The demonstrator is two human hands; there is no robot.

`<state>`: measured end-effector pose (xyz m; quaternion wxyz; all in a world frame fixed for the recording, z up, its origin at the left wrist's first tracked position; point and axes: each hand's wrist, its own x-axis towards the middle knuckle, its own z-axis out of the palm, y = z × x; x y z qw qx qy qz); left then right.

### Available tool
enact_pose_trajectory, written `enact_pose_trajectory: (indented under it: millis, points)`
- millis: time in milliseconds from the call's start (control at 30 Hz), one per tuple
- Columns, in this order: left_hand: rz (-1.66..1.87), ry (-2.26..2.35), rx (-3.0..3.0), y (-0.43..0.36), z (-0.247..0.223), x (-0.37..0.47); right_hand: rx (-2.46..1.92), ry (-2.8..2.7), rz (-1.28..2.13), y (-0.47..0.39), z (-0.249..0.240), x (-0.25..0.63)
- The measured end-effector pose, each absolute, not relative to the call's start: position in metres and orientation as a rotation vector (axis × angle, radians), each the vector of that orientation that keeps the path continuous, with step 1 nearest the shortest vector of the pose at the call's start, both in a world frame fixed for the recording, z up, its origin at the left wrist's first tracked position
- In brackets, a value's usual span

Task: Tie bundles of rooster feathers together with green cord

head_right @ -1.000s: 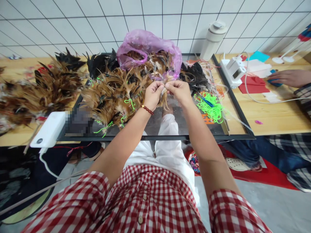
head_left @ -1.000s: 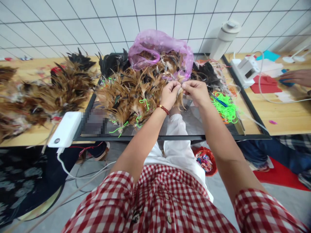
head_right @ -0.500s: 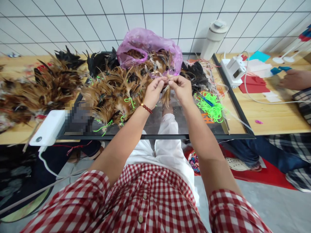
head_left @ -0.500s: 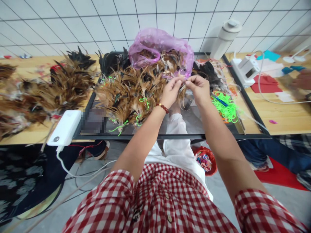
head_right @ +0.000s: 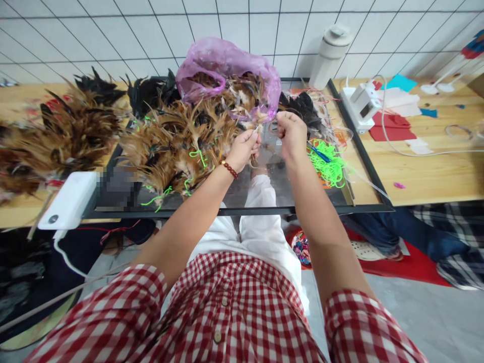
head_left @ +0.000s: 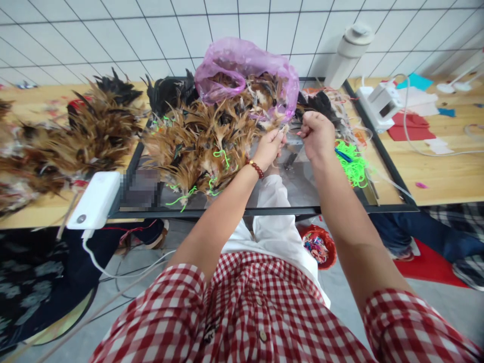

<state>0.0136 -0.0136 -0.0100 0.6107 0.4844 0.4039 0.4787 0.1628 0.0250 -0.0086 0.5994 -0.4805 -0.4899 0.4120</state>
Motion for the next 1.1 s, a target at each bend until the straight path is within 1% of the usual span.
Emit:
enact_pose_trajectory:
  millis: [167, 300, 367, 533, 633, 800, 1000, 1100]
  points:
    - [1.127, 0.937, 1.107, -0.013, -0.011, 0.013, -1.041, -1.226, 1.117, 0.011, 0.001, 0.157]
    - [1.149, 0.936, 1.07, -0.014, -0.008, 0.013, -0.98, -1.315, 1.128, 0.004, 0.002, 0.149]
    - [1.116, 0.885, 0.982, -0.018, -0.002, 0.012, -0.935, -1.327, 1.178, 0.002, 0.002, 0.148]
    - [1.02, 0.771, 0.818, -0.026, 0.014, 0.007, -0.816, -1.287, 1.446, -0.002, 0.004, 0.149]
    - [0.974, 0.76, 0.827, -0.027, 0.014, 0.007, -0.801, -1.256, 1.495, -0.003, 0.003, 0.147]
    - [0.956, 0.795, 0.966, -0.021, 0.003, 0.009, -0.899, -1.251, 1.352, -0.001, 0.001, 0.144]
    - [1.228, 0.817, 1.211, -0.004, -0.005, 0.006, -1.007, -1.3, 0.991, 0.002, 0.005, 0.144]
    - [1.218, 0.835, 1.254, -0.004, -0.01, 0.008, -1.025, -1.354, 0.868, 0.001, 0.001, 0.138]
